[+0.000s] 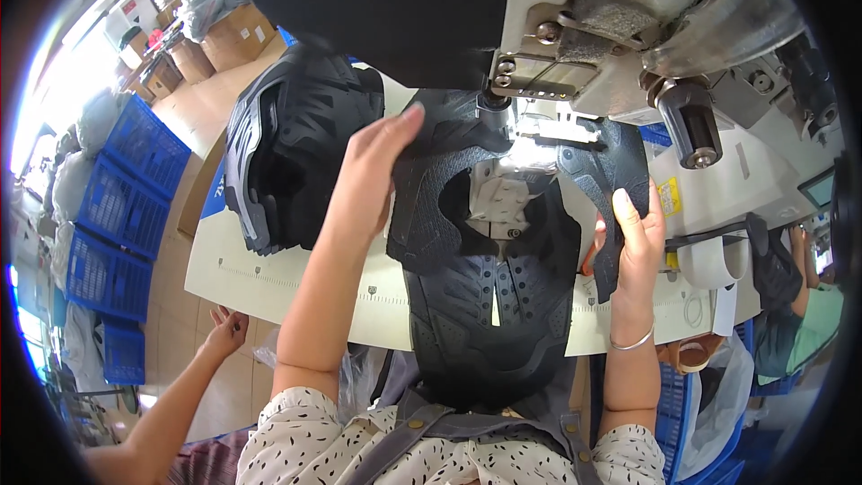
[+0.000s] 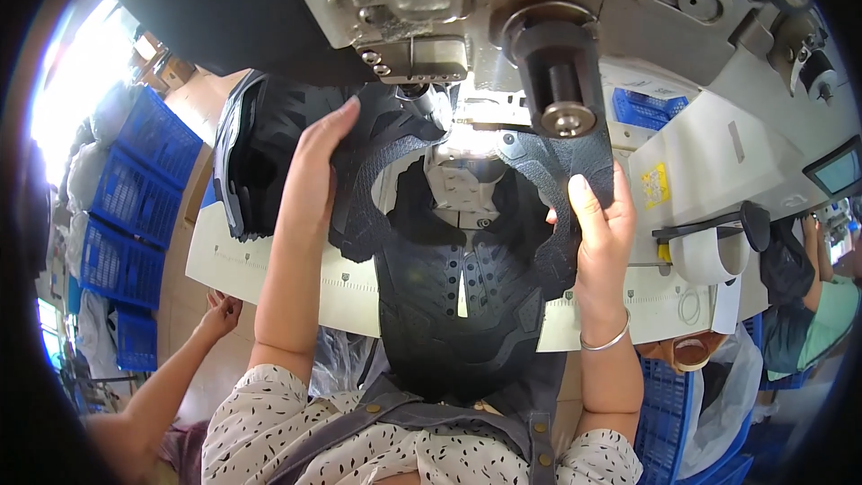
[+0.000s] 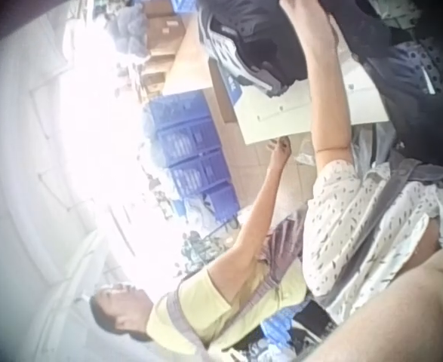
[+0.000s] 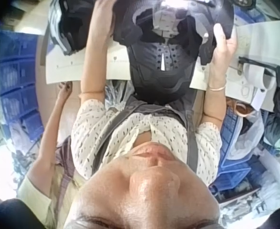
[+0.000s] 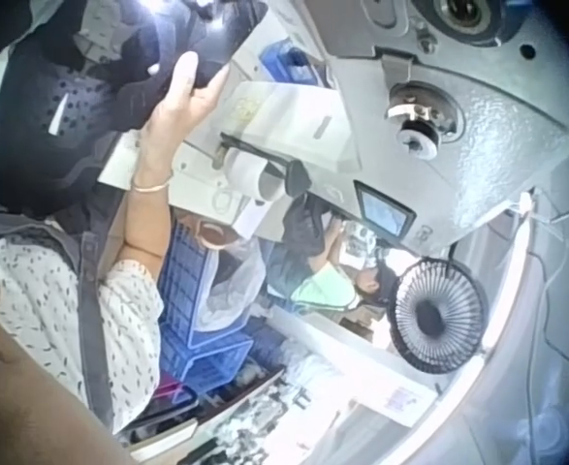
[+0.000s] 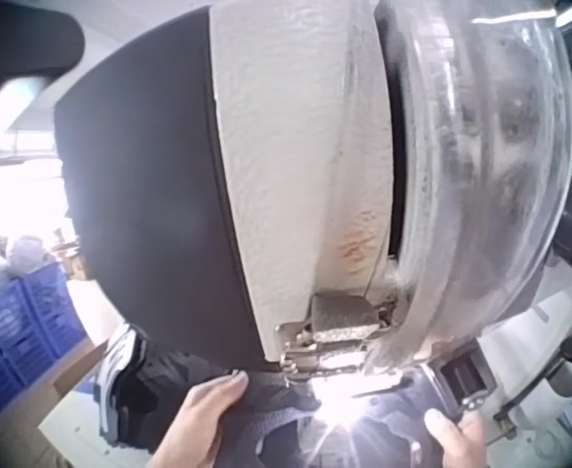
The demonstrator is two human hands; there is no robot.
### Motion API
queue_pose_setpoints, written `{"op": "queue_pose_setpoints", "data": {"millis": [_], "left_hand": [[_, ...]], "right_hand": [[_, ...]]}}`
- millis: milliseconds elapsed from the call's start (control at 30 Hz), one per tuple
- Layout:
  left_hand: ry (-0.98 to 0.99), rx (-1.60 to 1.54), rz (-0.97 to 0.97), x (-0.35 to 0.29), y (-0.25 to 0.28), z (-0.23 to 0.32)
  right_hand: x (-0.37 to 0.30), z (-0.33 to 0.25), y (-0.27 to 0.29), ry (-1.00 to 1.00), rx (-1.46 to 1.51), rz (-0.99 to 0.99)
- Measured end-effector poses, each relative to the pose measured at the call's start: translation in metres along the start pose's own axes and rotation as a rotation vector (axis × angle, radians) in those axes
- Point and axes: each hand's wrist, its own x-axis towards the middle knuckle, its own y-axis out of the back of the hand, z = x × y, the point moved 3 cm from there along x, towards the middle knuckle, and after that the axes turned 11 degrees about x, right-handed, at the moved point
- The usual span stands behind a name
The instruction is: Use an industrial sewing machine to stitch black leather shoe upper components.
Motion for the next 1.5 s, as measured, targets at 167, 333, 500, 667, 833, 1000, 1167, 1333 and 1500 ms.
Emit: {"op": "queue_pose_setpoints", "data": {"millis": [167,333,500,667,833,1000,1167,1333,1500], "left_hand": [[-0.107,0.693,0.009,0.028,0.0,0.014],[-0.771,0.718,0.517,0.033,0.029,0.055],[-0.411,0.168,0.483,-0.01,0.146,0.063],[0.038,1.013,0.686,-0.038,0.217,0.038],[-0.884,1.541,1.157,-0.062,0.13,0.048],[-0.59,1.38,0.013,-0.107,0.039,-0.053],[-0.319,1.463,-0.095,-0.105,0.005,-0.098],[-0.303,1.47,-0.087,-0.107,0.004,-0.099],[-0.319,1.454,-0.058,-0.109,0.005,-0.101]], "right_hand": [[0.042,0.01,0.006,-0.044,-0.004,-0.087],[0.153,0.054,0.059,-0.002,0.061,-0.371],[0.103,0.066,0.019,0.026,0.114,-0.225],[0.023,0.038,0.025,0.076,-0.672,-0.285],[-0.031,0.045,0.051,0.167,-1.282,-0.409],[-0.026,0.053,0.044,-0.065,-0.918,-0.261],[-0.004,0.067,0.072,-0.335,-0.447,-0.131],[0.006,0.058,0.059,-0.029,-1.138,-0.299],[0.005,0.054,0.049,0.141,-1.289,-0.287]]}}
